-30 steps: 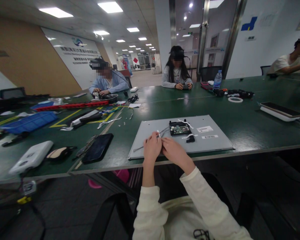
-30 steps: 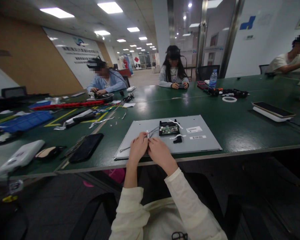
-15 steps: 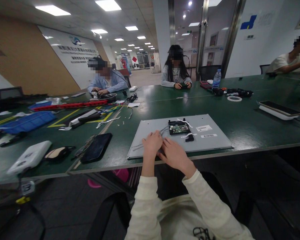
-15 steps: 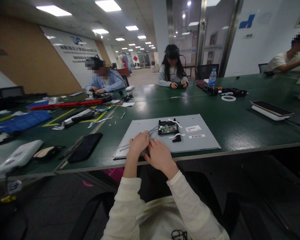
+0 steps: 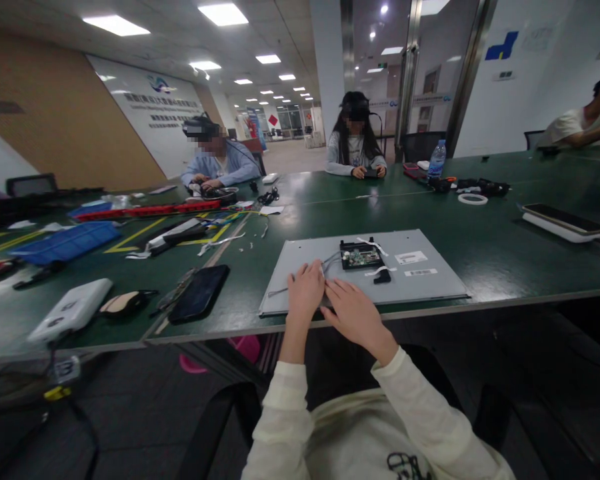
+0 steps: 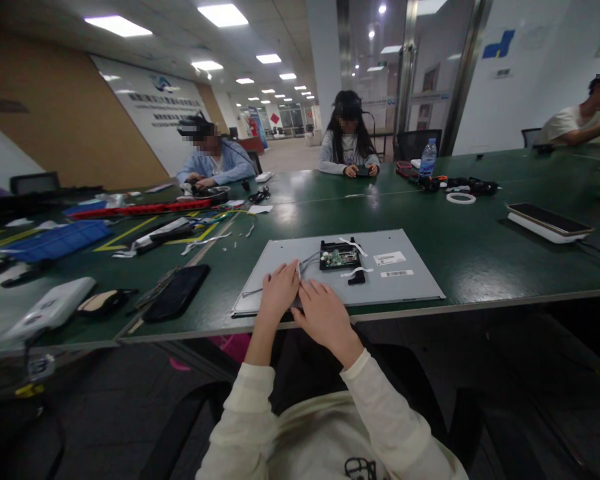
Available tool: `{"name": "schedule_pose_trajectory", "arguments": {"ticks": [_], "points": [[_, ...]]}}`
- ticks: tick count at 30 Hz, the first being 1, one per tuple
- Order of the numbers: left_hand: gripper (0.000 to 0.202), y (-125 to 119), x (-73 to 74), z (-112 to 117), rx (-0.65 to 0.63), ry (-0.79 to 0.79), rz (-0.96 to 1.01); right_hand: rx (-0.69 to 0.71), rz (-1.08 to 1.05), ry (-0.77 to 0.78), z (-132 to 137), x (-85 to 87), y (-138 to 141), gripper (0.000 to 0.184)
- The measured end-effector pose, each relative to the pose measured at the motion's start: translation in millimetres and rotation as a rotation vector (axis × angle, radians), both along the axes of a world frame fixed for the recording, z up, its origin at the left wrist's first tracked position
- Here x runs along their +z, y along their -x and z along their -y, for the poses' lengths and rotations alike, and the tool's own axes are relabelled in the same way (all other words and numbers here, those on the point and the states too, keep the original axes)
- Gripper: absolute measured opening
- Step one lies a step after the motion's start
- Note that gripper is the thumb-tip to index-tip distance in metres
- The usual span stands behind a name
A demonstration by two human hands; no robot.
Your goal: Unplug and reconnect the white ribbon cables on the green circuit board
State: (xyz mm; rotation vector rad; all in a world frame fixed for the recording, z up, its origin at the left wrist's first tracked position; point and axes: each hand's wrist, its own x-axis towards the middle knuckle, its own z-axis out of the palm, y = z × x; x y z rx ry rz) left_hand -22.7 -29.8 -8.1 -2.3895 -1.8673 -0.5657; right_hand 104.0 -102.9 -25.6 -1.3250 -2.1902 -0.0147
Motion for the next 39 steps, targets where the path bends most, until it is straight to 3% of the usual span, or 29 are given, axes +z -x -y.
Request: {"name": "schedule_pose_trajectory", "arguments": {"ticks": [3,8,12,17,22,25,31,39], "points": [[0.046,2.9,-1.2,-0.5,0.001,-0.045,0.128,-0.01,-0.023,-0.015,2.6,-1.5,0.6,0.042],[0.045,14.4,0.5,-4.1,-0.027,-0.21,0.498,-0.023,-0.057,-0.046,7.0,-2.2,-0.5,0.037],[0.047,18.2,1.8,-1.5,-0.015,-0.29,0.624,-0.027,-0.067,-0.033,8.8,-3.2,0.6,0.034],[0.044,16.5,1.0,1.9,-0.076,-0.316,0.649,-0.007,-0.071,0.003,5.9,3.7,-4.9,0.034],[0.041,15.5,0.8,1.8,-0.102,-0.33,0.658,0.249,0.054,0.083,-14.8,24.7,-34.3,0.038],[0.039,14.9,3.9,5.4,-0.095,-0.36,0.648,0.314,0.067,0.041,-27.4,27.3,-48.5,0.048],[0.03,11.9,11.3,20.0,-0.11,-0.533,0.551,0.286,0.097,0.039,-38.3,14.4,-51.4,0.056],[0.027,9.6,12.5,23.6,-0.174,-0.421,0.474,0.171,0.123,0.103,-75.3,1.5,-56.7,0.06]]}}
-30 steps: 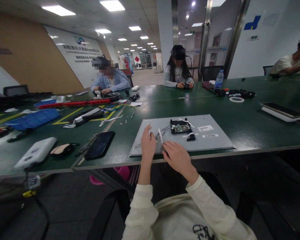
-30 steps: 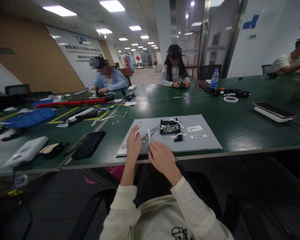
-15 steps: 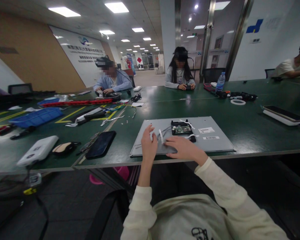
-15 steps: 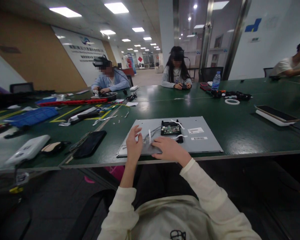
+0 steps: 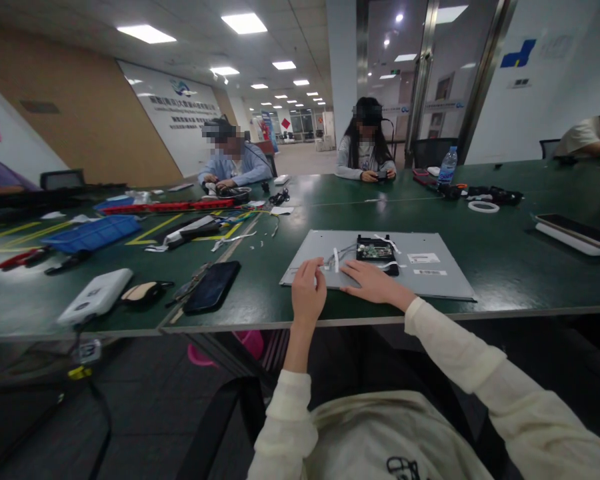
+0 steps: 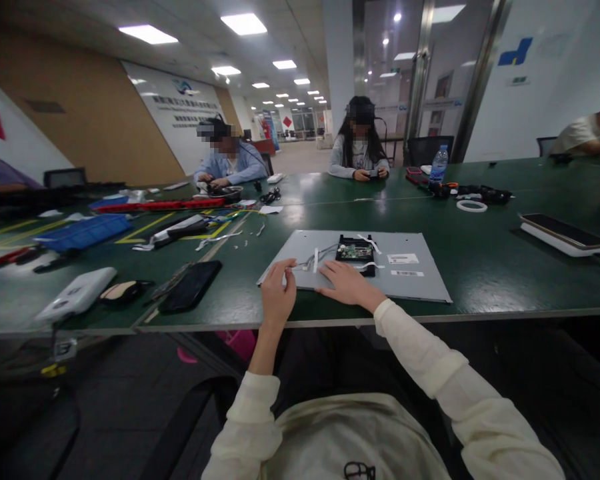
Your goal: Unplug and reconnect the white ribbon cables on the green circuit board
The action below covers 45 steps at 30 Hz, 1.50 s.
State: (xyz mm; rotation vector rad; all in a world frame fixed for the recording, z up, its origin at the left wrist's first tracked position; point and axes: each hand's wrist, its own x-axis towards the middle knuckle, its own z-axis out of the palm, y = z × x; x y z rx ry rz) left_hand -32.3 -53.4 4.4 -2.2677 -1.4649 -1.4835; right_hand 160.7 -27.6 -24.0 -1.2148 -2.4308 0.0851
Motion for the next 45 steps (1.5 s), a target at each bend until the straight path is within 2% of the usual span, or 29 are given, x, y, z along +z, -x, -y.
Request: {"name": "schedule_pose_trajectory", "arguments": {"ticks": [6,13,24,32,39,42,45], "points": [[0.026,2.0,1.9,0.6,-0.039,0.05,-0.004,-0.182,0.036,0.067,-42.2,-7.9,-20.8,0.062],[0.022,3.4,0.5,-0.1,-0.112,0.024,0.028,-0.439,0.083,0.141,-83.2,-14.8,-59.6,0.063],[0.019,3.4,0.6,1.7,-0.161,0.119,0.039,-0.811,0.064,0.248,-123.0,-31.6,-132.0,0.069],[0.019,5.1,0.9,2.2,-0.16,0.187,0.018,-1.036,-0.003,0.265,-137.3,-43.1,-180.6,0.074],[0.019,6.2,0.5,1.7,-0.156,0.214,0.02,-1.191,-0.038,0.263,-135.4,-48.2,-218.3,0.076],[0.019,7.5,-0.5,0.1,-0.152,0.22,0.036,-1.16,-0.02,0.265,-130.2,-47.5,-229.6,0.074],[0.019,8.4,-1.8,-1.6,-0.148,0.221,0.047,-1.041,0.056,0.242,-120.2,-44.7,-235.8,0.069]]}}
